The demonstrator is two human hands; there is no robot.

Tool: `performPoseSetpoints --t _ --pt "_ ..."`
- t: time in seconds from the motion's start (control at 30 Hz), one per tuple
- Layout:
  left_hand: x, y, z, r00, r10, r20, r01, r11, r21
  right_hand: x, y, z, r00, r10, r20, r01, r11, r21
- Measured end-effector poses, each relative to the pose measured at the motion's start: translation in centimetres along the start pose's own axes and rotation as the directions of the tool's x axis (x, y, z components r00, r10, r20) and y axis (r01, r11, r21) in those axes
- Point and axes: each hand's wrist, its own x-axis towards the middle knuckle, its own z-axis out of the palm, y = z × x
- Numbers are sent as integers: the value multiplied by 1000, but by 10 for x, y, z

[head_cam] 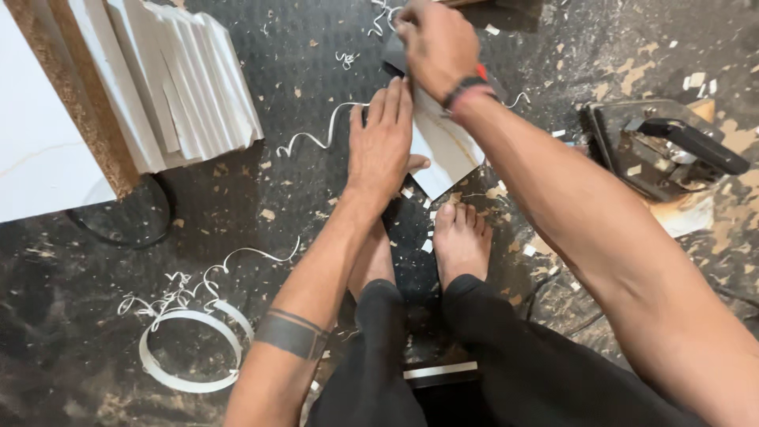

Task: The person trims the edges of white rectangular boards one at a time using a small hand plane, working at a cluttered workbench. After trimming each board, they place it onto a growing stack of finished boards and pick up the next one.

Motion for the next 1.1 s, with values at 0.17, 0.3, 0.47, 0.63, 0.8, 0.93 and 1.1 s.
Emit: performPoseSetpoints --t 0.17,0.3,0.47,0.63,0.8,0.93,1.1 --pt "-3 -4 -11 994 99 49 -104 988 112 -48 63 -34 991 83 -104 -31 905 424" --pt "-1 -3 -3 880 422 218 -475 795 377 -97 97 -30 847 529 -43 -424 723 545" --pt "24 -3 14 812 518 269 -581 670 462 -122 100 -14 886 394 -243 -306 892 331" --pt "48 -12 -6 791 505 345 -611 679 406 -116 92 -16 857 434 -278 -353 887 297" --pt "54 -18 -62 872 448 199 -482 858 180 -108 88 -18 805 537 -253 -391 801 454" --pt "73 -7 -98 899 431 75 -437 883 168 -104 87 -18 755 627 -191 -494 737 462" --pt "138 16 -104 866 459 -198 -402 875 270 -102 82 -20 822 463 -333 -367 876 312"
